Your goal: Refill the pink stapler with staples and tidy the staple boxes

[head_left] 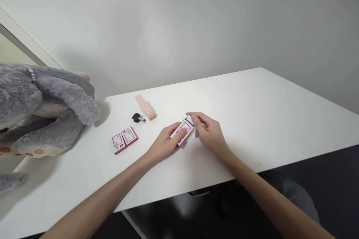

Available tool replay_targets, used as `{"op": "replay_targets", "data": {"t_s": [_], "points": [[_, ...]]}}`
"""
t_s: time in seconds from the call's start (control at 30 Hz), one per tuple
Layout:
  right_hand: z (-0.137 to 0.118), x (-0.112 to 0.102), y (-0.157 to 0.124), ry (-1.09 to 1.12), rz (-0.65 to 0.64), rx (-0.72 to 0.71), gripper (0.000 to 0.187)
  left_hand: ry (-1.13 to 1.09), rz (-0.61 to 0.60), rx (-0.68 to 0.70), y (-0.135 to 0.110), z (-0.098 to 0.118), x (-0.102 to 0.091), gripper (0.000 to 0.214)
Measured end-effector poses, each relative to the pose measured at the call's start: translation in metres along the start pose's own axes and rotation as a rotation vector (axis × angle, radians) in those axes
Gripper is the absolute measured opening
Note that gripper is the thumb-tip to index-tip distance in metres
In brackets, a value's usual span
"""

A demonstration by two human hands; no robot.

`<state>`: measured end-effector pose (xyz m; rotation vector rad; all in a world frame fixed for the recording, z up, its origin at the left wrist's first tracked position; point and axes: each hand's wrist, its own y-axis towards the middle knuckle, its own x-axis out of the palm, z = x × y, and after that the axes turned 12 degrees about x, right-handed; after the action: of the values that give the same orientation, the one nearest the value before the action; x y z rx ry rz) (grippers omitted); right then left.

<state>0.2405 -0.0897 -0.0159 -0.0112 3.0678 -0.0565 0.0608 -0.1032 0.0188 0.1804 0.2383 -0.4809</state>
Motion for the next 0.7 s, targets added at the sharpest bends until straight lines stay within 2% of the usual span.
{"op": "replay_targets", "data": {"t_s": [0.17, 0.53, 0.7], "points": [[0.0028, 0.0004, 0.0001, -0.006, -0.028, 0.012, 0.041, 0.077, 0.003, 0.013, -0.0001, 0.0016, 0.0009, 0.043], [-0.0032, 0.0025, -0.0055, -0.168, -0.099, -0.103, 0.042, 0.097, 0.05, 0.053, 0.0005, 0.0004, 0.0032, 0.042], [-0.0018, 0.0029, -0.0029, -0.109, 0.004, -0.085, 0.047, 0.144, 0.132, 0.049, -0.0005, -0.0025, 0.0023, 0.041]]}}
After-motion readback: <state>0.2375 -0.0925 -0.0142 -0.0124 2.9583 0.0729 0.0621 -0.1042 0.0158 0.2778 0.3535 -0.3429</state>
